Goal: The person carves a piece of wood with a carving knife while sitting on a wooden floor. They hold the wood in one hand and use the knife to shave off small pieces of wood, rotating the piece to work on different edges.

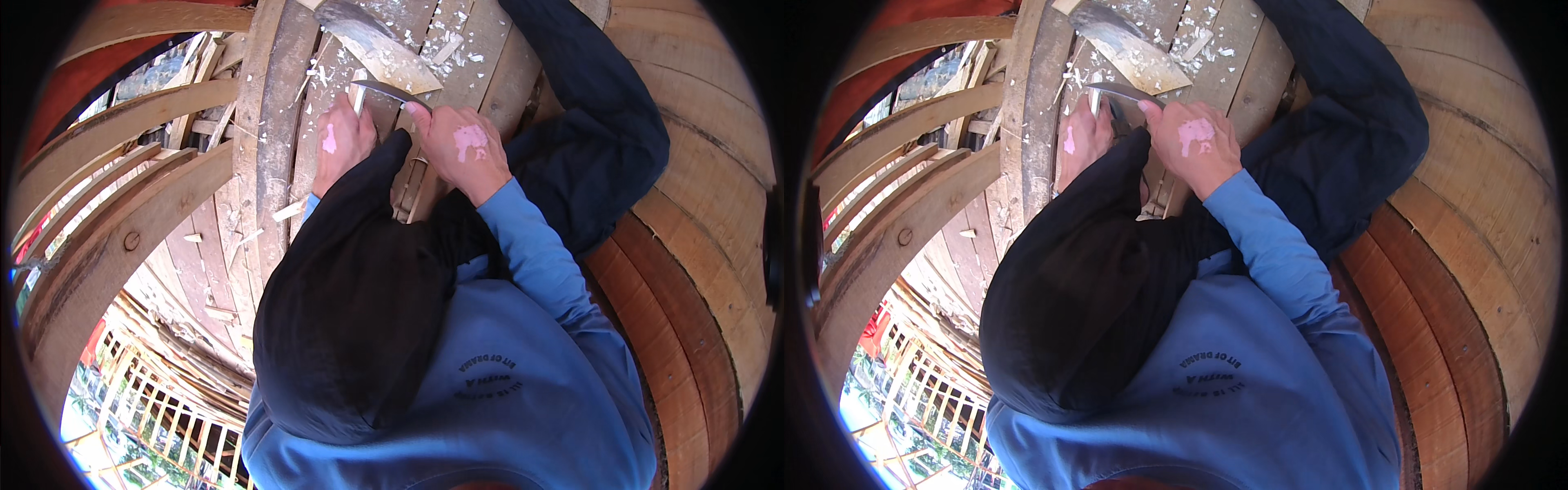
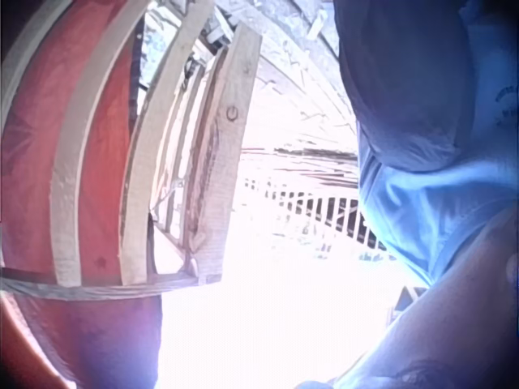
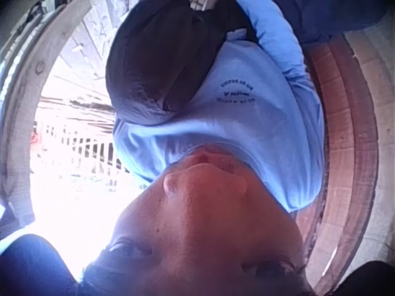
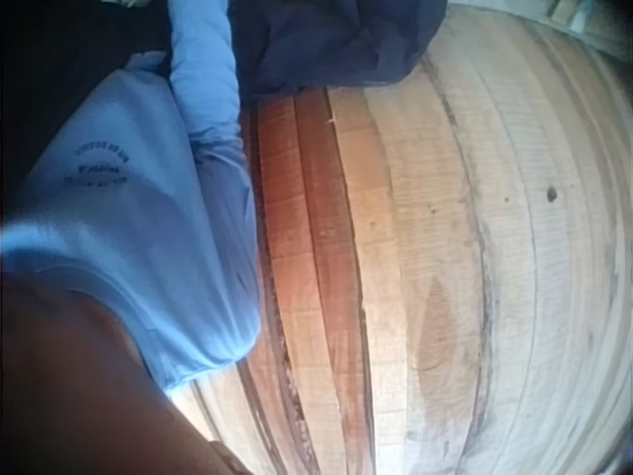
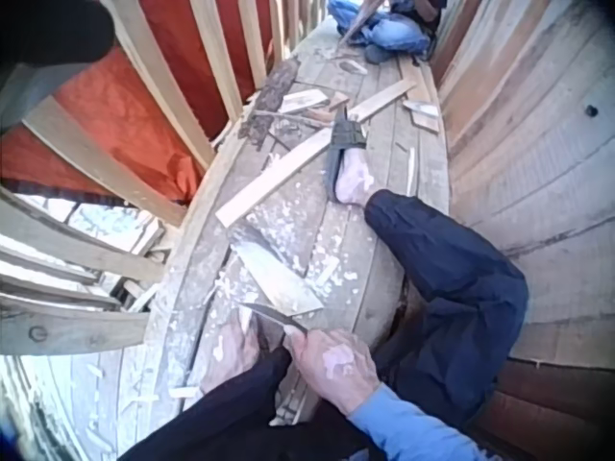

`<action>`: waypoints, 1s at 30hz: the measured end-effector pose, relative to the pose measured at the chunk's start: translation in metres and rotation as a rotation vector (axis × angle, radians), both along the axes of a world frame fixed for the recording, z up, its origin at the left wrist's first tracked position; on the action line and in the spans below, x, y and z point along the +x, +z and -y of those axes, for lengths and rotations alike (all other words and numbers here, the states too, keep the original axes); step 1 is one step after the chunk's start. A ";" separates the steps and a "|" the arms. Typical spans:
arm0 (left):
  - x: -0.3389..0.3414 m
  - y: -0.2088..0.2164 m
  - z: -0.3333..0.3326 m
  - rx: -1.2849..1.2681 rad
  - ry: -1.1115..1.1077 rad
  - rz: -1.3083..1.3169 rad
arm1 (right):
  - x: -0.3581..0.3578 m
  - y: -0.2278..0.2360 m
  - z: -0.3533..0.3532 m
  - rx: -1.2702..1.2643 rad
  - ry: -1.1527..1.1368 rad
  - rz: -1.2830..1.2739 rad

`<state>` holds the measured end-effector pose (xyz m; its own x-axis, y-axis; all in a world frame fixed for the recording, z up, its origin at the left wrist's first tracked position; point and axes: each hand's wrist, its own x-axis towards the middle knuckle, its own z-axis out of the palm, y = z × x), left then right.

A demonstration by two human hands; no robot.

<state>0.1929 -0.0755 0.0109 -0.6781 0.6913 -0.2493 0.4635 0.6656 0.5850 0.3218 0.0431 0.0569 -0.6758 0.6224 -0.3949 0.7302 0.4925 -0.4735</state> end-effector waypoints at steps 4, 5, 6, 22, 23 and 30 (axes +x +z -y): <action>-0.008 -0.009 0.002 0.023 0.022 0.001 | -0.007 -0.008 0.004 -0.031 -0.018 0.007; -0.008 -0.012 0.003 0.034 0.018 -0.016 | -0.007 -0.013 0.006 -0.016 -0.021 -0.009; -0.008 -0.010 0.002 -0.001 0.016 -0.028 | -0.006 -0.018 0.008 -0.003 -0.026 -0.029; 0.007 -0.016 0.007 -0.091 -0.154 -0.220 | -0.014 -0.074 0.009 -0.091 -0.173 -0.051; 0.010 -0.020 0.010 -0.072 -0.239 -0.316 | -0.022 -0.081 -0.008 -0.075 -0.190 -0.050; 0.002 0.008 0.004 -0.001 -0.009 -0.004 | -0.031 -0.031 -0.056 -0.218 -0.095 -0.084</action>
